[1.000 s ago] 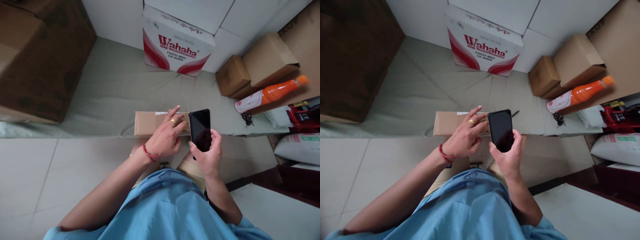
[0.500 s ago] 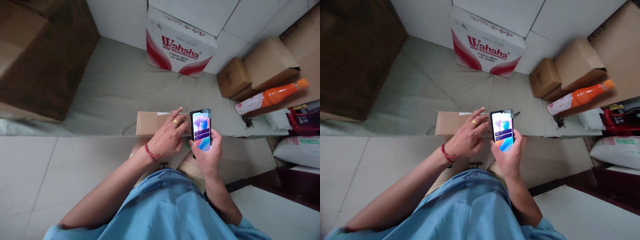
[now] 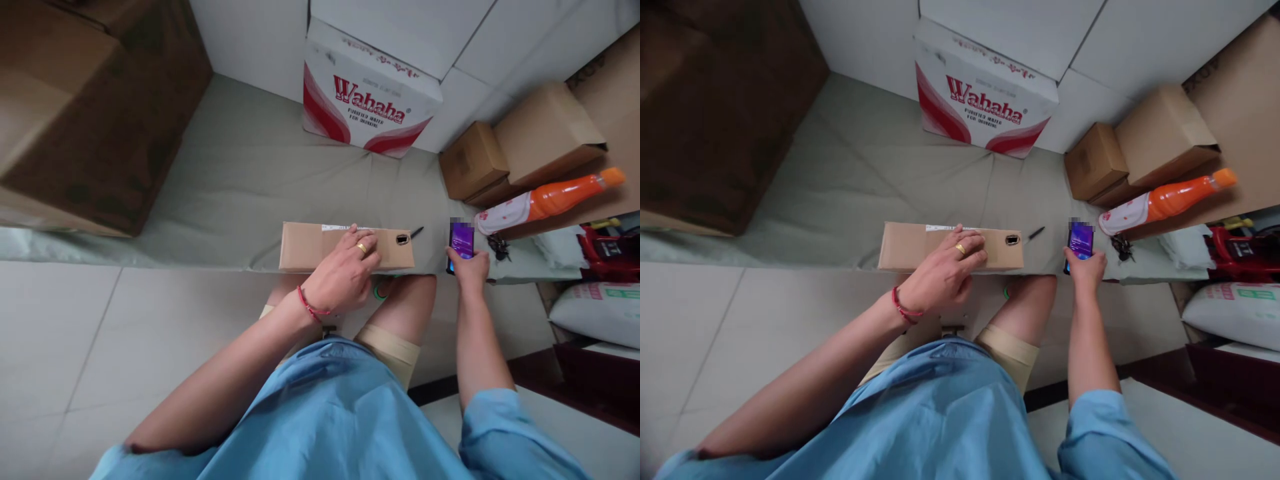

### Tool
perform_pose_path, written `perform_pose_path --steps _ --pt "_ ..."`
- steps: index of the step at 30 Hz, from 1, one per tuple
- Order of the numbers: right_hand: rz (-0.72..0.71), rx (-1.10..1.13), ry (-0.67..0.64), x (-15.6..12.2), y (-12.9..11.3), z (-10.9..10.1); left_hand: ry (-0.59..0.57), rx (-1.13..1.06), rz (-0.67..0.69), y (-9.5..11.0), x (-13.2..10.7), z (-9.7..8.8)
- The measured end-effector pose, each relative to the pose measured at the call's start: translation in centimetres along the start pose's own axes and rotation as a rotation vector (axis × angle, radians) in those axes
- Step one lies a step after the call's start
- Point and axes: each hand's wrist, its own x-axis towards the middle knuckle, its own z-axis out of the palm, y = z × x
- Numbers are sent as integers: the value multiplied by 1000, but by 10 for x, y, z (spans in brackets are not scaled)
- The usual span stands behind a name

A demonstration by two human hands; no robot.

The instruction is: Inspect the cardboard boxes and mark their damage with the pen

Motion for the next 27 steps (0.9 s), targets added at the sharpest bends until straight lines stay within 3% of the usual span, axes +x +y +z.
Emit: perform_pose_path --steps 5,12,15,19,22,25,27 --pt "222 -131 -34 28 4 1 22 3 11 0 0 0" --pt "243 -211 -100 38 9 14 65 -14 26 -2 -2 3" --pt "218 -216 -100 37 8 19 165 -81 50 -6 -3 5" --pt "104 -173 -46 26 4 19 356 -202 89 -5 -1 -3" --pt "-6 -126 38 4 5 14 411 -191 120 3 -1 -17" --pt "-177 6 166 -33 13 7 356 -72 84 5 -10 -34" --pt "-291 144 227 -61 19 2 229 75 -34 -1 -20 -42"
